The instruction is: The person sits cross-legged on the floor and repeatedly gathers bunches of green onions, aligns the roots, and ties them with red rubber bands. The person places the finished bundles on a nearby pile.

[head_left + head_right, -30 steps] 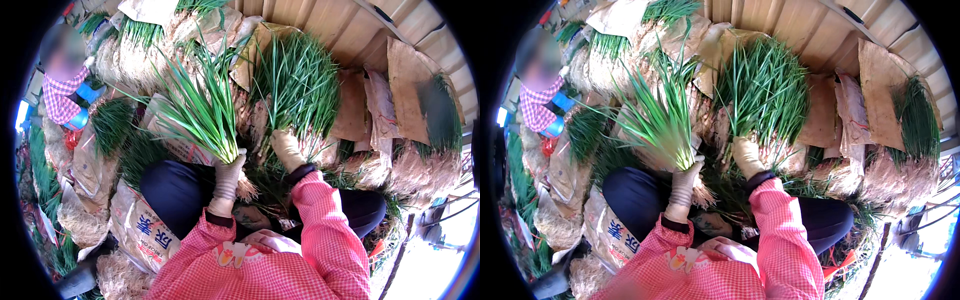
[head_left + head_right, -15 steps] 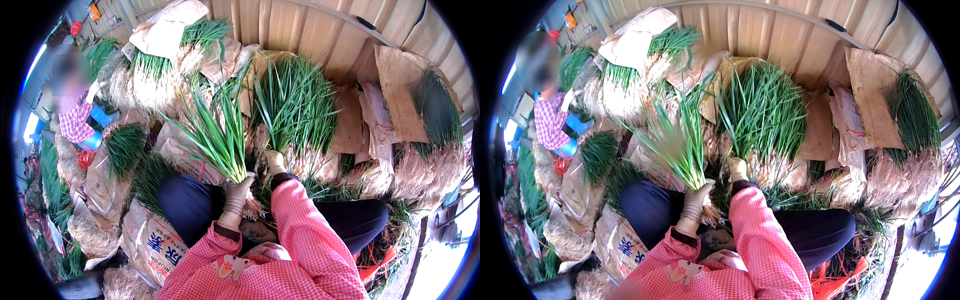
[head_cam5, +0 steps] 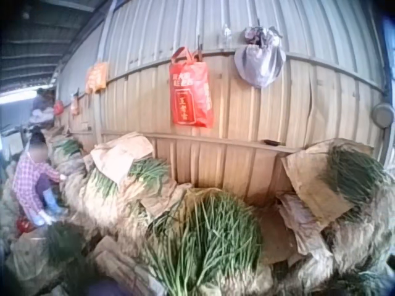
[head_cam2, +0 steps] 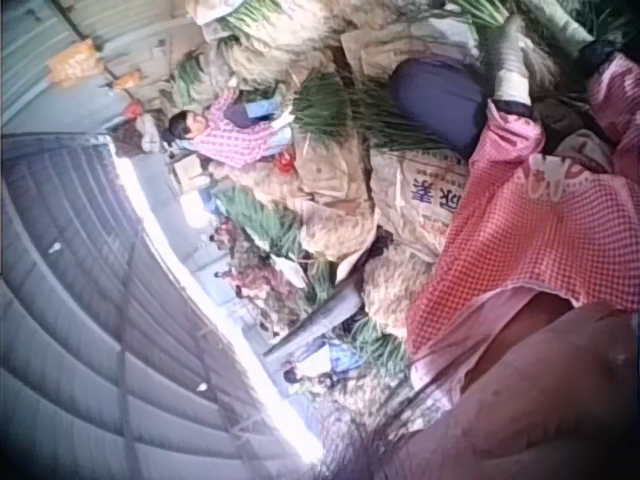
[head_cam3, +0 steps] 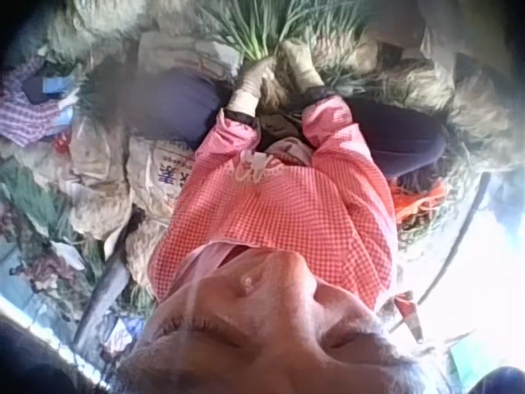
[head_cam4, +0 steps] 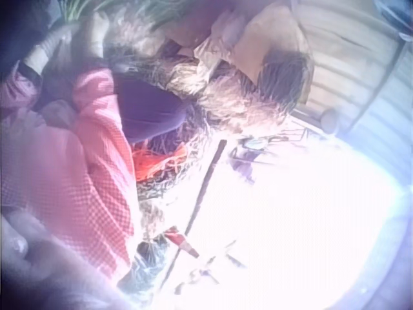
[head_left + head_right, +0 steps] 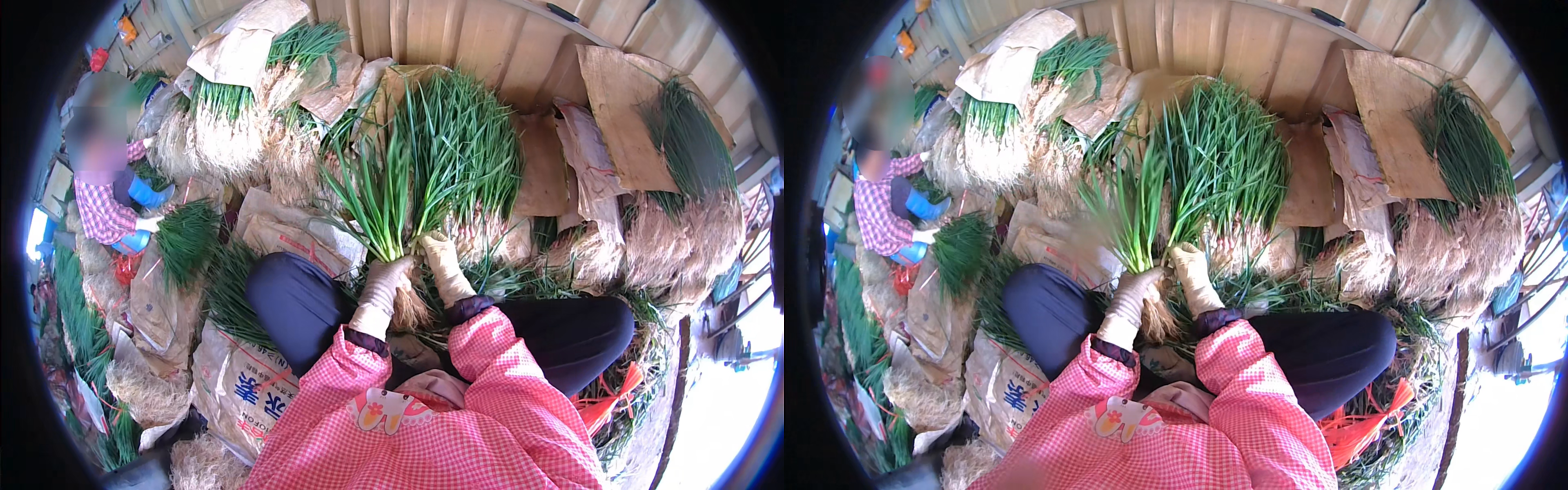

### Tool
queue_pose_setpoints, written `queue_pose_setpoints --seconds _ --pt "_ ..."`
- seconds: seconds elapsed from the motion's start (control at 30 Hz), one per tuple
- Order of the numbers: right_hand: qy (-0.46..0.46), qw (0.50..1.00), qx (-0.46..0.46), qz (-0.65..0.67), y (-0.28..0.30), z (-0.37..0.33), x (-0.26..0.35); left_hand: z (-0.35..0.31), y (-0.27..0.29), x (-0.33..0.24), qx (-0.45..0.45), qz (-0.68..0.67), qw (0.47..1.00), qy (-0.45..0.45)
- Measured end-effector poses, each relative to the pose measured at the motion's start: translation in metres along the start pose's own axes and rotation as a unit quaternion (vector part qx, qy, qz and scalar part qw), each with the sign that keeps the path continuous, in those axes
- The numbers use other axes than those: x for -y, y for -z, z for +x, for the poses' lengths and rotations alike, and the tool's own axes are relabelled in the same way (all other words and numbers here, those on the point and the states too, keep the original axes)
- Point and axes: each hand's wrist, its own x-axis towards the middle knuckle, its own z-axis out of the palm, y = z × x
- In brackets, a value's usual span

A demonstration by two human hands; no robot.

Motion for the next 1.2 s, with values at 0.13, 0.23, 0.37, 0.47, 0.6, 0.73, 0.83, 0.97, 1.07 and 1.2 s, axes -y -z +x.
queue_pose_setpoints --seconds 0.13,0.23,0.37,0.47,0.6,0.73,0.83,0.97,1.07,1.2 --pt "0.026 0.985 -0.153 0.069 0.022 0.026 -0.016 -0.025 -0.008 -0.013 0.093 -0.105 0.99 -0.013" --pt "0.069 0.993 -0.092 0.007 0.088 0.046 -0.022 -0.045 0.006 -0.022 0.174 -0.103 0.979 -0.009" --pt "0.025 0.698 0.189 -0.69 0.086 0.019 0.001 -0.044 0.008 -0.026 0.16 -0.115 0.98 0.024" --pt "0.275 0.643 0.259 -0.666 0.085 0.034 0.006 -0.043 0.006 -0.026 0.141 -0.083 0.986 0.037" --pt "0.103 0.834 0.21 -0.5 0.07 0.064 -0.016 -0.064 0.005 -0.048 0.286 -0.294 0.911 -0.051" --pt "-0.071 0.817 0.244 -0.517 0.084 0.122 -0.107 -0.078 0.002 -0.077 0.192 -0.327 0.92 -0.1" --pt "-0.092 0.883 0.019 -0.461 0.037 0.11 -0.109 -0.068 0.014 -0.081 0.234 -0.242 0.936 -0.103" --pt "-0.053 0.908 -0.031 -0.415 0.062 0.137 -0.13 -0.044 0.022 -0.068 0.013 -0.094 0.995 -0.008" --pt "-0.039 0.949 0.108 -0.294 0.082 0.121 -0.082 -0.033 0.017 -0.058 -0.068 -0.006 0.998 -0.009" --pt "-0.132 0.94 0.163 -0.269 0.077 0.072 0.023 -0.007 0.015 -0.017 -0.046 -0.024 0.996 -0.067"
